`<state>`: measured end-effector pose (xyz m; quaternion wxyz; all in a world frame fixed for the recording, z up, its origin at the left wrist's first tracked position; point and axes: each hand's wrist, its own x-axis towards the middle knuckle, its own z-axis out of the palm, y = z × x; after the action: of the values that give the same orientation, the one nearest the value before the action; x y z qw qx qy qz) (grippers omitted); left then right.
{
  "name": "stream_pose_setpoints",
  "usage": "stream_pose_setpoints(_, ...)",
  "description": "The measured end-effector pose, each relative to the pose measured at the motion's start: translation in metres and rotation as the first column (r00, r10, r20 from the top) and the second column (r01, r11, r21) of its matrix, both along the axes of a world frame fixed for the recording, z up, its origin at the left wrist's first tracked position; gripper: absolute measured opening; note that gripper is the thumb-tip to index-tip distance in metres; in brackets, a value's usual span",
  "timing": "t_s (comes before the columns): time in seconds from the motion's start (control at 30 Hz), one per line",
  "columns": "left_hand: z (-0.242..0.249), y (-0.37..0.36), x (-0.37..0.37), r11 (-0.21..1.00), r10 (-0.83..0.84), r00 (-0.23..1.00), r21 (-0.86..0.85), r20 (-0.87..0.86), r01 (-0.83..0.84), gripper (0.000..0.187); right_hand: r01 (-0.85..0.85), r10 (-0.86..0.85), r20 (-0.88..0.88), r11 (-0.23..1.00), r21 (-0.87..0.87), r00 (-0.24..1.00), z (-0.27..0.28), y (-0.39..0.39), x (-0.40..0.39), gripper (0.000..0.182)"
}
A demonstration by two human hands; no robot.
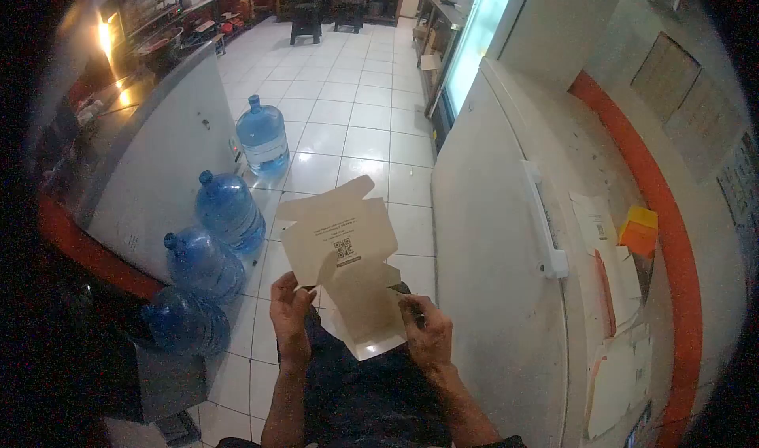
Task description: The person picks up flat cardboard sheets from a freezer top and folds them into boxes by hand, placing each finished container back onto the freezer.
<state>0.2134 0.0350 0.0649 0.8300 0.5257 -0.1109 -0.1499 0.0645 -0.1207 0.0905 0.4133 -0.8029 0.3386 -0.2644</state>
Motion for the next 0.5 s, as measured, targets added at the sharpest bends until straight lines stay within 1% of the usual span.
stream_pose_setpoints(0.03,0.002,0.0,0.0,1.0,0.003,1.0,0.0,0.0,-0.003,0.056,-0.003,0.003,0.0,1.0,0.0,1.0,-0.001,-0.002,0.0,0.017)
stream_pose_setpoints(0.1,0.006,-0.002,0.002,0.993,-0.006,0.991,-0.119,-0.132,-0.01,0.049,-0.066,0.075,0.093,0.993,-0.094,0.993,-0.003,-0.005,0.001,0.016)
stream_pose_setpoints(0.13,0.006,-0.002,0.004,0.993,-0.004,0.991,-0.119,-0.133,-0.012,0.049,-0.068,0.077,0.092,0.993,-0.093,0.993,-0.003,-0.003,0.001,0.016)
stream_pose_setpoints(0.2,0.005,-0.002,0.007,0.995,-0.093,0.993,-0.054,-0.069,0.089,0.034,-0.054,0.056,0.036,0.997,-0.046,0.998,-0.001,-0.001,0.003,0.018)
stream_pose_setpoints(0.23,0.003,0.001,0.008,0.994,-0.093,0.993,-0.057,-0.067,0.089,0.034,-0.054,0.056,0.038,0.997,-0.049,0.998,-0.001,-0.001,0.003,0.018)
stream_pose_setpoints(0.3,-0.003,0.009,0.006,0.963,-0.233,0.97,0.158,0.064,0.221,0.021,-0.032,0.035,-0.051,0.998,0.063,0.998,-0.003,-0.001,0.001,0.021)
stream_pose_setpoints(0.33,-0.002,0.009,0.007,0.962,-0.233,0.97,0.159,0.063,0.221,0.021,-0.032,0.035,-0.052,0.997,0.064,0.998,-0.005,-0.002,0.001,0.021)
stream_pose_setpoints(0.4,0.002,0.01,0.01,0.936,-0.351,0.882,0.116,0.315,0.331,0.018,-0.007,0.01,-0.032,0.996,0.091,0.999,-0.01,-0.007,-0.001,0.026)
stream_pose_setpoints(0.43,0.001,0.01,0.008,0.937,-0.349,0.883,0.117,0.314,0.329,0.018,-0.01,0.013,-0.033,0.996,0.092,0.999,-0.01,-0.008,-0.001,0.026)
stream_pose_setpoints(0.5,0.001,0.006,0.0,0.966,-0.225,0.969,0.151,0.104,0.208,0.018,0.032,-0.027,-0.06,0.996,0.083,0.998,-0.01,-0.01,-0.001,0.026)
